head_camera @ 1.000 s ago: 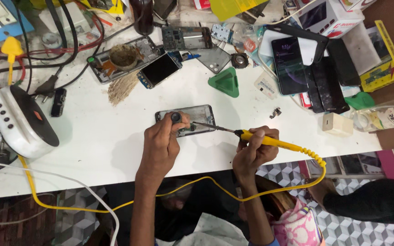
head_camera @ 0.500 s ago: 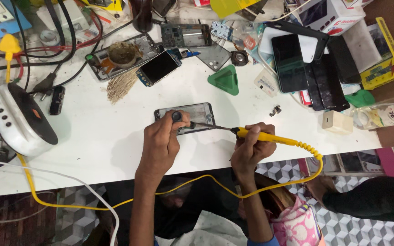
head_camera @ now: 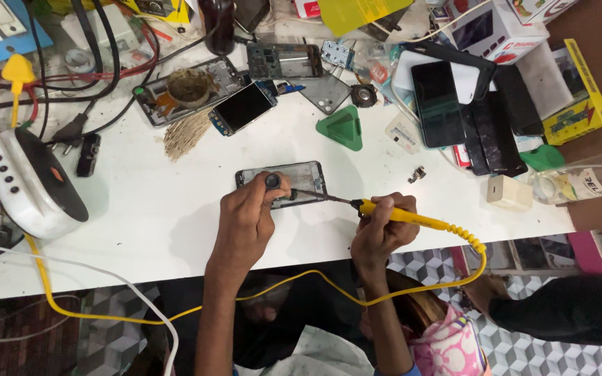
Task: The person uses a soldering iron and a small screwdriver to work on the internal circuit board of a disassembled mobile phone. They repeatedly apply heat to specific points on the board while manipulating components with the screwdriver.
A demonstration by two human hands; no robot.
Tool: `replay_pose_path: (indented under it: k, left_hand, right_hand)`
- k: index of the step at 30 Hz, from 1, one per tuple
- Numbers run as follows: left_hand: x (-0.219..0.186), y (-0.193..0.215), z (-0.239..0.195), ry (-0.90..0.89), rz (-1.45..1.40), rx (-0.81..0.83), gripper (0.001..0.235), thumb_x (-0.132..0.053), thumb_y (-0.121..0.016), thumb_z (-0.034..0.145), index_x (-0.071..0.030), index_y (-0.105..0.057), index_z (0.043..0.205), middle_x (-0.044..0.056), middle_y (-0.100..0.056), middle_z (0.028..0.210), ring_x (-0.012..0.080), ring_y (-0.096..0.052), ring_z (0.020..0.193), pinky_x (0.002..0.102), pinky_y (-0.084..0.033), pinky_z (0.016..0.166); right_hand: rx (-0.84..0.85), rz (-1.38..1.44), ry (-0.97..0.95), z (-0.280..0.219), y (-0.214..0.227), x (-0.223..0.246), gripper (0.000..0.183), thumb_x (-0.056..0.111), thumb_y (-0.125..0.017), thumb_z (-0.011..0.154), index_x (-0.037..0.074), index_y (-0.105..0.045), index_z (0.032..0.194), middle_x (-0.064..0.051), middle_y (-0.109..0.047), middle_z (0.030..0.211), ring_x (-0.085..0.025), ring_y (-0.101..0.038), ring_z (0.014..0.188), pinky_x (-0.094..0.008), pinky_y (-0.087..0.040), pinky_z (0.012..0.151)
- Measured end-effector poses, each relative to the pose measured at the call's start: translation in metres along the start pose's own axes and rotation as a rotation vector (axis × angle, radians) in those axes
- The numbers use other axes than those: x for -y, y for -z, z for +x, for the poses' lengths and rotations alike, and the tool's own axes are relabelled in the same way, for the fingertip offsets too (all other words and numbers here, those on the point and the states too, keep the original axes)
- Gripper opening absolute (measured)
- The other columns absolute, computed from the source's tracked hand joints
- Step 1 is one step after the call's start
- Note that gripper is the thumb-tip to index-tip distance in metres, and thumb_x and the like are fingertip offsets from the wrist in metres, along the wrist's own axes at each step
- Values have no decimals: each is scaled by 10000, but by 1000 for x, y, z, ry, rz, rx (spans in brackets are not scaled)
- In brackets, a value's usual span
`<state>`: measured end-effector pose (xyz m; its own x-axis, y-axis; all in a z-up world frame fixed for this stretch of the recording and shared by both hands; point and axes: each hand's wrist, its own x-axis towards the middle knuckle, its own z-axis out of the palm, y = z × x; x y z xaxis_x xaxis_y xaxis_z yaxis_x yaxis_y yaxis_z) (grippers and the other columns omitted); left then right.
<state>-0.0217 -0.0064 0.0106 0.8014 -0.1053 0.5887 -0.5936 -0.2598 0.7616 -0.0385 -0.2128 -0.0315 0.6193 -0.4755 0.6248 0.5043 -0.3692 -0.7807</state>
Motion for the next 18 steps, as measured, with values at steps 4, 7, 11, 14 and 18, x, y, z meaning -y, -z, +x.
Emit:
replay_pose_path:
  k: [4, 7, 11, 14, 18]
  left_hand:
    - [-2, 0, 0, 1, -4, -3, 215, 181, -461, 908, 115, -542, 1096, 185, -727, 1016, 311, -766, 927, 364, -627, 811]
    - [-3, 1, 0, -11, 15, -1, 240, 182, -461, 892, 104, -564, 1095, 183, -732, 1021, 308, -766, 926, 367, -624, 806]
    - [-2, 1, 0, -9, 57, -1, 228, 180, -472, 890, 95, -584, 1070, 180, -736, 1009, 312, -760, 914, 366, -619, 792]
    - [-1, 0, -2, -3, 48, -5, 217, 179, -470, 904, 100, -584, 1071, 176, -734, 999, 301, -770, 924, 360, -626, 803]
    - [1, -1, -4, -24, 68, -23, 313, 167, -485, 893, 170, -543, 1200, 203, -719, 1020, 306, -765, 933, 362, -627, 813]
  right_hand:
    - [-17, 77, 0, -4, 1, -8, 261, 171, -540, 1118, 9, -529, 914, 14, -468, 653, -38, -401, 518, -214, -301, 476]
    - [0, 117, 6, -2, 0, -6, 246, 152, -543, 1096, 8, -525, 897, 3, -507, 676, -28, -415, 532, -207, -313, 480]
    - [139, -99, 79, 9, 3, 17, 237, 120, -548, 1076, 0, -538, 872, -13, -542, 653, -52, -477, 537, -232, -364, 496]
    - [279, -301, 182, 21, 1, 43, 210, 90, -576, 1067, 9, -573, 872, -45, -591, 681, -103, -548, 561, -264, -399, 543]
    - [444, -327, 185, 45, -10, 69, 177, 46, -637, 1046, 15, -593, 877, -30, -648, 700, -110, -605, 531, -260, -412, 512]
